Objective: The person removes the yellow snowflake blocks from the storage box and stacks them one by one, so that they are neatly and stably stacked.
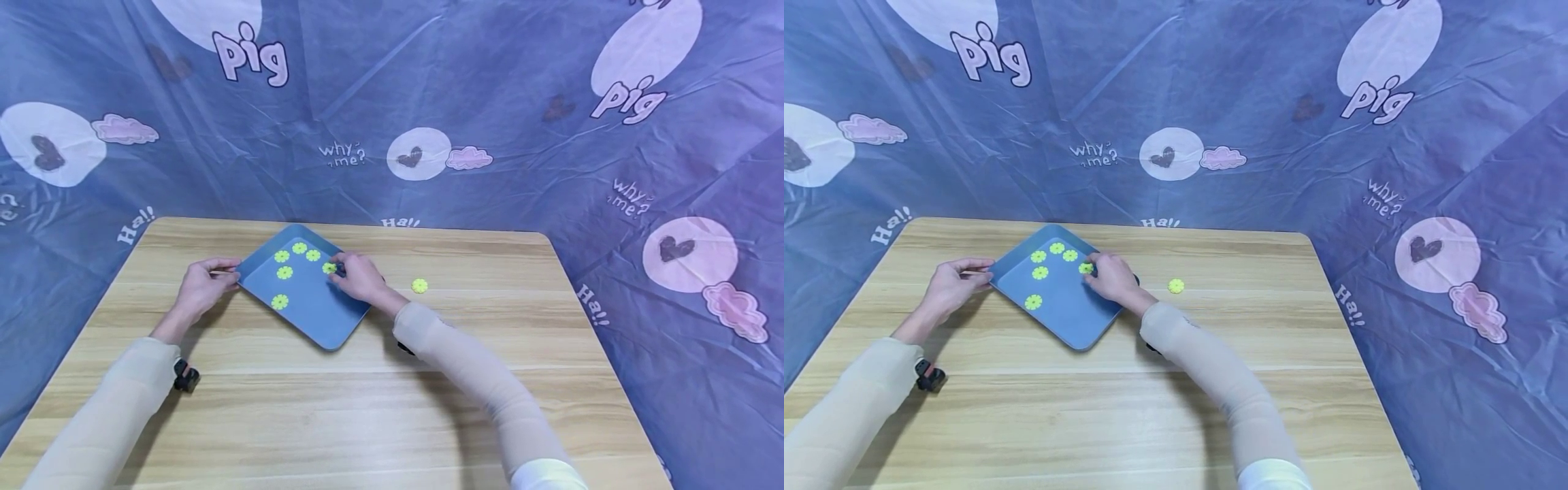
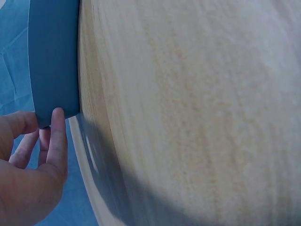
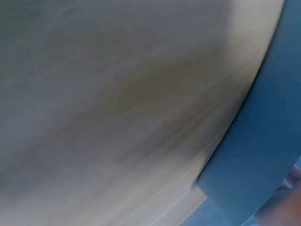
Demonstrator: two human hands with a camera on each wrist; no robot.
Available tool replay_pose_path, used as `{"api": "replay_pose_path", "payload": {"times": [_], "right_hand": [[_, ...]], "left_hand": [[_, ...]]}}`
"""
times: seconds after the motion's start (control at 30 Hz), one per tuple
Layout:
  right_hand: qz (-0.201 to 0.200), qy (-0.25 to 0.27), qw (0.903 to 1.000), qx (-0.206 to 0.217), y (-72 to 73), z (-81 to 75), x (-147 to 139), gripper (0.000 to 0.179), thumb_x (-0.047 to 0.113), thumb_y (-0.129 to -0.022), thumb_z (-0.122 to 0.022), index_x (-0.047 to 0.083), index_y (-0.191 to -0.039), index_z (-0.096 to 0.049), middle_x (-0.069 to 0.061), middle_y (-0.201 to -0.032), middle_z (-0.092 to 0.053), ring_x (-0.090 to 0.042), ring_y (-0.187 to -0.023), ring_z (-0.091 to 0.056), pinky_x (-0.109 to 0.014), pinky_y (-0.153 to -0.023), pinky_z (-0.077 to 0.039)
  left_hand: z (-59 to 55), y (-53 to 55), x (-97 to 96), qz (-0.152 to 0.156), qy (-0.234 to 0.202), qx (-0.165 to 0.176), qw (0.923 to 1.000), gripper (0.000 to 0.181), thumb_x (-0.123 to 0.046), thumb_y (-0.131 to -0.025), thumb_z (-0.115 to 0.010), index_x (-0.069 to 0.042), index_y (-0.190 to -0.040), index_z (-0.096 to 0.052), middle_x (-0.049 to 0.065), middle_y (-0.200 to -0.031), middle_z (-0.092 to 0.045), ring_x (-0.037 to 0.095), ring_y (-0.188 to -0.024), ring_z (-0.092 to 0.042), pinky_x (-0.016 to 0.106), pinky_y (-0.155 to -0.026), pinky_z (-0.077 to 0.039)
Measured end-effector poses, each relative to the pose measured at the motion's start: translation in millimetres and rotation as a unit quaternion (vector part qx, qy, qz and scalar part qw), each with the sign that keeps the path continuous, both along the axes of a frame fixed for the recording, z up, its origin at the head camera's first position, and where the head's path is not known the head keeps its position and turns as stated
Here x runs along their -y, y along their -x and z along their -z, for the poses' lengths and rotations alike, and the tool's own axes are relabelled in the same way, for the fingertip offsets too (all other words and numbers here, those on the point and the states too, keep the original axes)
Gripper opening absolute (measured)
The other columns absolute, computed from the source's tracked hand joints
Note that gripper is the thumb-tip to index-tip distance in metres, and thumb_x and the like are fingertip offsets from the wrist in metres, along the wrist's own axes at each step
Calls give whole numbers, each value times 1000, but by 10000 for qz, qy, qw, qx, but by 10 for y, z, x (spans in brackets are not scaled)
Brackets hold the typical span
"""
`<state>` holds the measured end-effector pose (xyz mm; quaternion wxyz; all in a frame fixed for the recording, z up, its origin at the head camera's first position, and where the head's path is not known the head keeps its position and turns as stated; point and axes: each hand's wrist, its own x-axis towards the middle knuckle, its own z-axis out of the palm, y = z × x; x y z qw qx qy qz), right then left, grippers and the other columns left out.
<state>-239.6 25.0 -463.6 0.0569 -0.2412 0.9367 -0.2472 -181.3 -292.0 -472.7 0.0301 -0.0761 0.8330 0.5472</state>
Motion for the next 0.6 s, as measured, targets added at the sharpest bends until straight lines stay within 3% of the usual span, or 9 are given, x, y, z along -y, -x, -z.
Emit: {"api": "replay_pose_path", "payload": {"times": [0.27,0.43,0.6], "right_hand": [[-10,-308,9995,55,-6,27,93,45,29,-101,-71,9,-141,-66,-13,-136,-70,-24,-109,-68,-40,-102,-62],[2,-407,9992,52,-4,43,130,45,30,-102,-71,11,-142,-66,-10,-135,-72,-22,-104,-66,-38,-98,-63],[-152,-325,9994,33,3,51,150,41,26,-101,-71,12,-140,-68,-8,-133,-73,-25,-113,-68,-40,-105,-61]], "left_hand": [[27,9,12,37,-226,-97,9997,44,1,-101,-62,17,-141,-55,8,-111,-65,-10,-83,-66,11,-78,-65],[52,24,20,69,-237,-86,9997,44,1,-102,-61,17,-142,-54,18,-118,-65,-10,-83,-65,11,-79,-66],[55,33,26,48,-193,-35,9998,44,2,-103,-59,18,-143,-53,21,-121,-65,-10,-82,-65,12,-80,-66]]}}
